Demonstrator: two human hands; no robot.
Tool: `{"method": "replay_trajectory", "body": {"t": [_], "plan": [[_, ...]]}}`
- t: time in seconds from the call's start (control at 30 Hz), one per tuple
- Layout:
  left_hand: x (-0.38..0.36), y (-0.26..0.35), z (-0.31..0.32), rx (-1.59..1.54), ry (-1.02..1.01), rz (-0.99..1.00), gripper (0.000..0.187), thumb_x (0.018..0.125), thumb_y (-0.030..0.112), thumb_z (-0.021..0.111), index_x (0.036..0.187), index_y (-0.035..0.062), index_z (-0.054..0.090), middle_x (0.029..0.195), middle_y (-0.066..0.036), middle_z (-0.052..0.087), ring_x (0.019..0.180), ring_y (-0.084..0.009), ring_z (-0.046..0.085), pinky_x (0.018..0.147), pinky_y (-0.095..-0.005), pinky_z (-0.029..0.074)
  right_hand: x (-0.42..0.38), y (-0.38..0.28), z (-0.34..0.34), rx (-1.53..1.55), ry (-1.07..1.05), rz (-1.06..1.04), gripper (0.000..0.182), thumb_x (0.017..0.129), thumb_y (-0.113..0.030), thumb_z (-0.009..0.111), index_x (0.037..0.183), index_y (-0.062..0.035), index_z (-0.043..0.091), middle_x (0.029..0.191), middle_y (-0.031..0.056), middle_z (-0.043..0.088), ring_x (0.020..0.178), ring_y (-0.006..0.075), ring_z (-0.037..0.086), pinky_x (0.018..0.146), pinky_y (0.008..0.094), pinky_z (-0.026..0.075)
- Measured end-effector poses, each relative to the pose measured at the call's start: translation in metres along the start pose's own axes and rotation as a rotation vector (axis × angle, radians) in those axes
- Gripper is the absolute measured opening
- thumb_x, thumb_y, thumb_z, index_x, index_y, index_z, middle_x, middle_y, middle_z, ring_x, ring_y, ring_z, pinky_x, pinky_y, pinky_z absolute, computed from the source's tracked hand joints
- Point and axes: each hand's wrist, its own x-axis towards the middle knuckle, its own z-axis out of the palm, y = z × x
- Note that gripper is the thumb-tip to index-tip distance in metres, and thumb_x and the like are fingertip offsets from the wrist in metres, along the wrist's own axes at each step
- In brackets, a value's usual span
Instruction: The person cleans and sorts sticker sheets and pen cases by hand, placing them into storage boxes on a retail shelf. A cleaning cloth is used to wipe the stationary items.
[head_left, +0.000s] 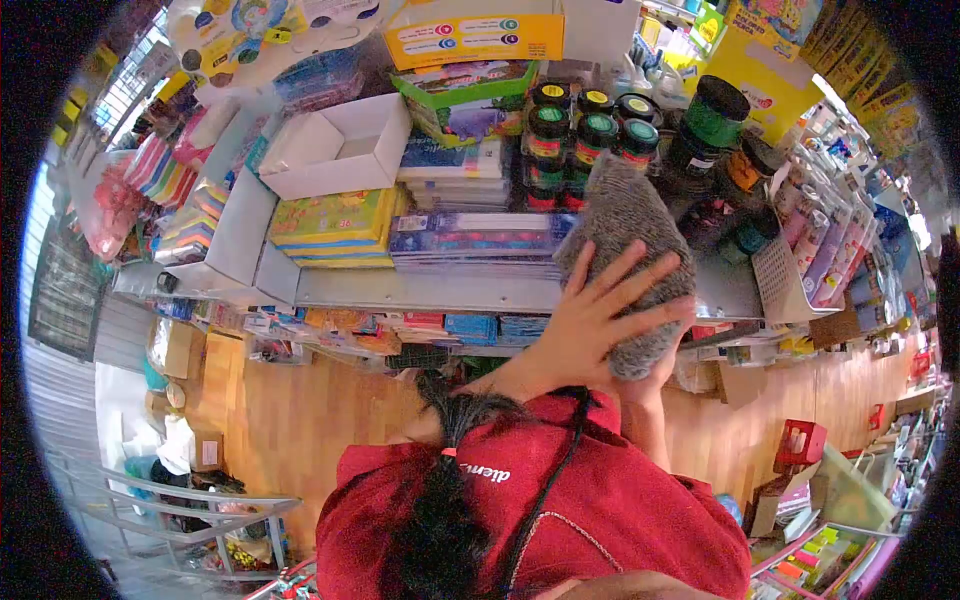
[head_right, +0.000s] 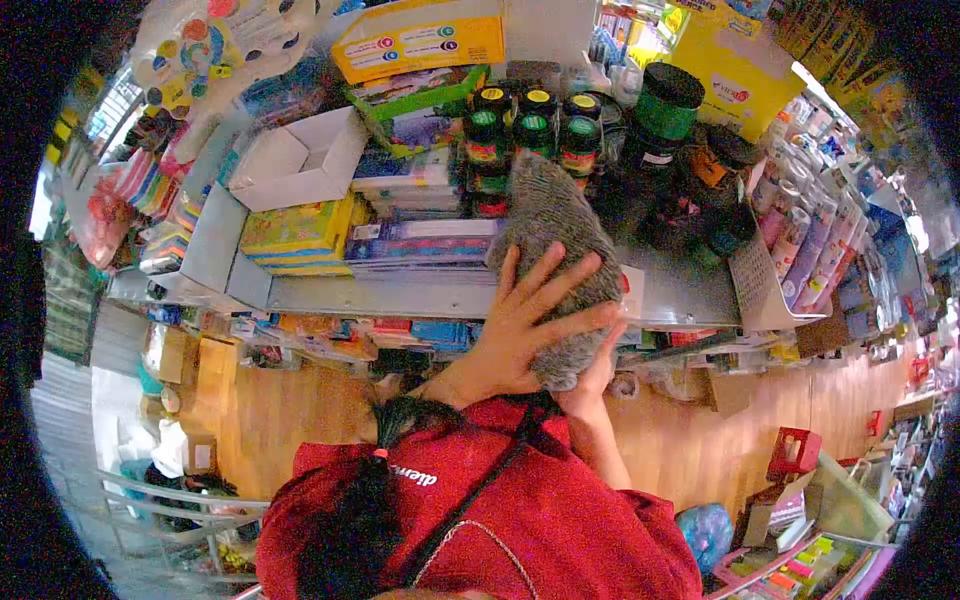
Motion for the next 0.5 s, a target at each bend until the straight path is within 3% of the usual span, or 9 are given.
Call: {"method": "replay_trajectory", "body": {"t": [0.03, 0.1, 0.13, 0.23, 0.27, 0.37, 0.4, 0.5], "plan": [[0.006, 0.003, -0.006, 0.028, -0.049, 0.013, 0.078, 0.053, 0.025, 0.068, 0.126, 0.0274, 0.043, 0.139, -0.003, 0.028, 0.129, -0.0233, 0.024, 0.103, -0.0480, 0.014, 0.002, -0.003, -0.001, 0.038, 0.051, 0.004, 0.066, 0.088, -0.054, 0.025, 0.129, -0.0035, 0.033, 0.134, 0.0154, 0.030, 0.121, 0.0286, 0.032, 0.097, 0.0356, 0.028], [0.020, 0.005, -0.017, 0.083, -0.147, 0.035, 0.081, 0.050, 0.026, 0.069, 0.127, 0.0276, 0.042, 0.139, -0.001, 0.029, 0.129, -0.0216, 0.024, 0.103, -0.0483, 0.013, 0.005, -0.012, -0.003, -0.198, -0.025, -0.040, 0.063, 0.088, -0.052, 0.026, 0.126, -0.0020, 0.035, 0.129, 0.0145, 0.034, 0.117, 0.0266, 0.035, 0.094, 0.0345, 0.031], [0.029, 0.008, -0.024, 0.088, -0.158, 0.035, 0.077, 0.051, 0.023, 0.069, 0.124, 0.0264, 0.044, 0.130, -0.002, 0.040, 0.124, -0.0210, 0.033, 0.101, -0.0458, 0.020, 0.007, -0.015, -0.004, -0.342, -0.085, -0.076, 0.062, 0.089, -0.050, 0.027, 0.125, -0.0013, 0.036, 0.126, 0.0140, 0.036, 0.115, 0.0256, 0.037, 0.093, 0.0340, 0.032], [0.039, 0.003, -0.037, 0.012, -0.267, 0.029, 0.067, 0.054, 0.019, 0.068, 0.118, 0.0227, 0.048, 0.113, -0.003, 0.053, 0.109, -0.0231, 0.048, 0.094, -0.0409, 0.034, 0.009, -0.027, -0.009, -0.737, -0.233, -0.191, 0.058, 0.090, -0.046, 0.028, 0.122, 0.0010, 0.038, 0.119, 0.0127, 0.041, 0.108, 0.0227, 0.042, 0.089, 0.0324, 0.035], [0.043, 0.000, -0.039, 0.015, -0.198, 0.093, 0.058, 0.056, 0.017, 0.067, 0.112, 0.0179, 0.050, 0.098, -0.004, 0.057, 0.091, -0.0243, 0.056, 0.079, -0.0363, 0.045, 0.009, -0.030, -0.011, -0.861, -0.279, -0.224, 0.056, 0.090, -0.045, 0.029, 0.120, 0.0017, 0.039, 0.117, 0.0122, 0.043, 0.106, 0.0217, 0.043, 0.088, 0.0318, 0.036], [0.035, -0.005, -0.041, -0.145, -0.304, -0.029, 0.051, 0.059, 0.019, 0.065, 0.109, 0.0158, 0.052, 0.098, -0.009, 0.057, 0.090, -0.0290, 0.057, 0.075, -0.0417, 0.046, 0.010, -0.036, -0.018, -1.160, -0.351, -0.309, 0.053, 0.091, -0.040, 0.030, 0.117, 0.0040, 0.042, 0.110, 0.0109, 0.049, 0.099, 0.0187, 0.048, 0.083, 0.0303, 0.040], [0.034, -0.003, -0.042, -0.080, -0.253, -0.028, 0.050, 0.058, 0.016, 0.066, 0.106, 0.0124, 0.053, 0.096, -0.011, 0.058, 0.088, -0.0307, 0.058, 0.072, -0.0408, 0.047, 0.011, -0.036, -0.020, -1.198, -0.321, -0.321, 0.052, 0.091, -0.039, 0.031, 0.116, 0.0047, 0.043, 0.107, 0.0104, 0.051, 0.097, 0.0177, 0.050, 0.082, 0.0297, 0.041], [0.014, -0.018, -0.033, 0.115, -0.111, -0.005, 0.050, 0.057, 0.013, 0.067, 0.105, 0.0075, 0.053, 0.094, -0.014, 0.058, 0.088, -0.0320, 0.058, 0.074, -0.0384, 0.048, 0.013, -0.040, -0.030, -1.211, -0.051, -0.305, 0.043, 0.091, -0.034, 0.032, 0.096, 0.0041, 0.051, 0.091, 0.0158, 0.054, 0.083, 0.0247, 0.053, 0.075, 0.0323, 0.042]]}}
